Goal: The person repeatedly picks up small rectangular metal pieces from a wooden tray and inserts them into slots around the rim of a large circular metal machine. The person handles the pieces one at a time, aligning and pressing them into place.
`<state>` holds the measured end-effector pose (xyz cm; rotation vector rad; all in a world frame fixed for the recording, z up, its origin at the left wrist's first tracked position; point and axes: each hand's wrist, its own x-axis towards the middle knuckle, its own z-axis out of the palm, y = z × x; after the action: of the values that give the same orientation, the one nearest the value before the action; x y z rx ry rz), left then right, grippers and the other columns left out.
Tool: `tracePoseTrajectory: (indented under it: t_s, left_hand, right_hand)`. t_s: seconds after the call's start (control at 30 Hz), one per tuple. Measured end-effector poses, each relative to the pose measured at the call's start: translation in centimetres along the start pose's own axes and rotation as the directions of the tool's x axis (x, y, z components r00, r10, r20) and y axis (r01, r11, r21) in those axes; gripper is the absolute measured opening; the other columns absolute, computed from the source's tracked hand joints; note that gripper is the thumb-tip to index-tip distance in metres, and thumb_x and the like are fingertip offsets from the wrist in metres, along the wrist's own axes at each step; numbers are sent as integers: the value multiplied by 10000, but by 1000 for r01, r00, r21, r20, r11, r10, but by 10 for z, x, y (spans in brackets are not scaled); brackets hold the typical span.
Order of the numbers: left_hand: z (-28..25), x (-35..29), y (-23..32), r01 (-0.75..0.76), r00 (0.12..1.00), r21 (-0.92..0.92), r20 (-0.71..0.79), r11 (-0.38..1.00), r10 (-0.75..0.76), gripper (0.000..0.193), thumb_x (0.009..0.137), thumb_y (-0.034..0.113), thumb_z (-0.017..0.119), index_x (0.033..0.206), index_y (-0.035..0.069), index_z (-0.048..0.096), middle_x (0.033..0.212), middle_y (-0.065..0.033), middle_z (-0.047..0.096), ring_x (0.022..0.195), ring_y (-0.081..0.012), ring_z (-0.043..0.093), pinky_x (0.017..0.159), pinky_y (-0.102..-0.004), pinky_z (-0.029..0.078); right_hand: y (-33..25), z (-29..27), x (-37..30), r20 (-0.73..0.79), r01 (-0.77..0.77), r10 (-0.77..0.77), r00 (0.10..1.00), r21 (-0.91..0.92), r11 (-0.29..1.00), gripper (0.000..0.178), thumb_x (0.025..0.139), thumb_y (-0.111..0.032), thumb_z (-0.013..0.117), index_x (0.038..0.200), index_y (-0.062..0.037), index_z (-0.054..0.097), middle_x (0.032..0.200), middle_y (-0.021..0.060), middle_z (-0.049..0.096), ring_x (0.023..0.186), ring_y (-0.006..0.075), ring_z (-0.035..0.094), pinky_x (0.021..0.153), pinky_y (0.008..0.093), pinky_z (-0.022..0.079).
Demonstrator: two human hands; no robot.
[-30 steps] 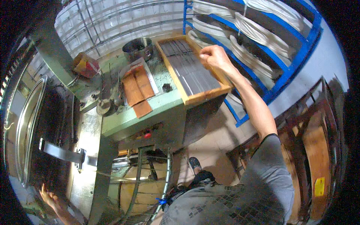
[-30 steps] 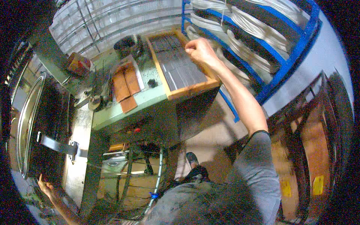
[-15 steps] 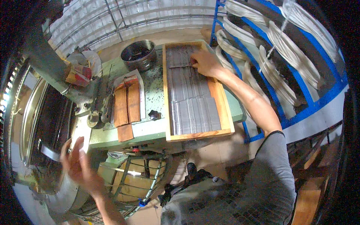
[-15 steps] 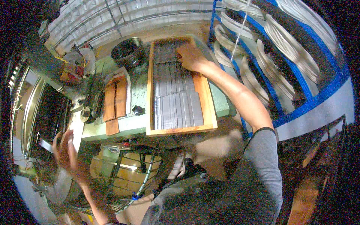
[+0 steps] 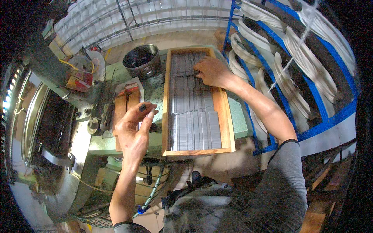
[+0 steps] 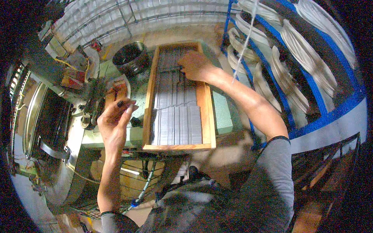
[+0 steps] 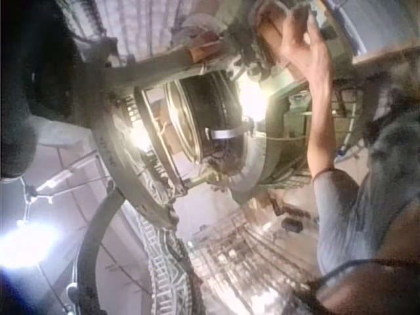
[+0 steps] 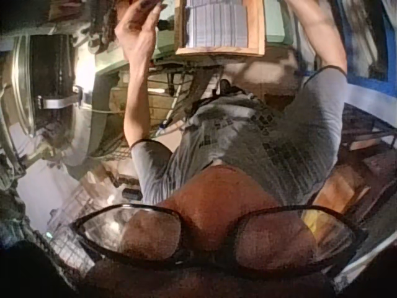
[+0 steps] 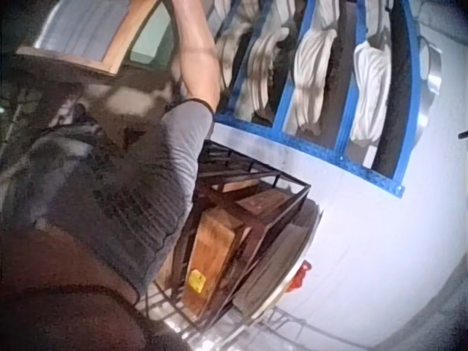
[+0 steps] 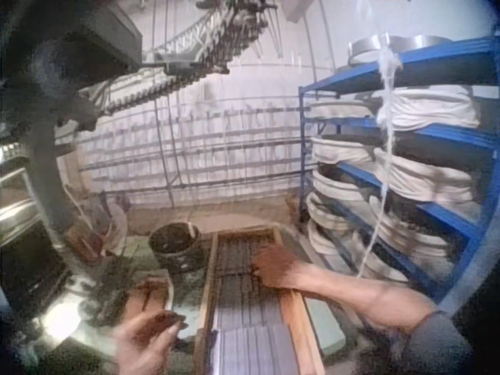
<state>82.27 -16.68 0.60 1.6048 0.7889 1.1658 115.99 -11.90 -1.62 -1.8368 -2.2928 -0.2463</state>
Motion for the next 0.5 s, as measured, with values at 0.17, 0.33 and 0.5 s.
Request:
tracePoseTrajectory:
  t_s: [0.17, 0.33, 0.5]
  left_hand:
    - [8, 5, -10, 4, 1000, 42, 6, 999, -5, 196, 916, -31, 664, 1110, -59, 673, 1028, -130, 739, 964, -185, 715, 877, -297, 557]
    - [14, 10, -12, 21, 1000, 79, 6, 997, -22, 201, 908, -24, 672, 1106, -56, 681, 1020, -124, 744, 956, -165, 714, 874, -289, 554]
    - [12, 9, -15, -10, 999, 262, 39, 965, -1, 272, 897, 85, 729, 1143, -25, 692, 1102, -137, 733, 989, -205, 708, 896, -324, 559]
  right_hand:
    - [-8, -3, 2, 1, 38, -38, 999, -69, 997, 198, 854, -193, 684, 961, -27, 688, 991, 189, 673, 1030, 377, 623, 870, 499, 504]
    - [-11, -4, 5, 0, 41, -41, 999, -25, 999, 194, 857, -189, 679, 957, -22, 685, 1007, 192, 647, 1029, 374, 614, 858, 502, 500]
    - [-2, 5, 8, -10, 73, -72, 997, 67, 995, 215, 866, -170, 655, 1016, -18, 676, 1027, 206, 642, 1034, 406, 598, 850, 498, 489]
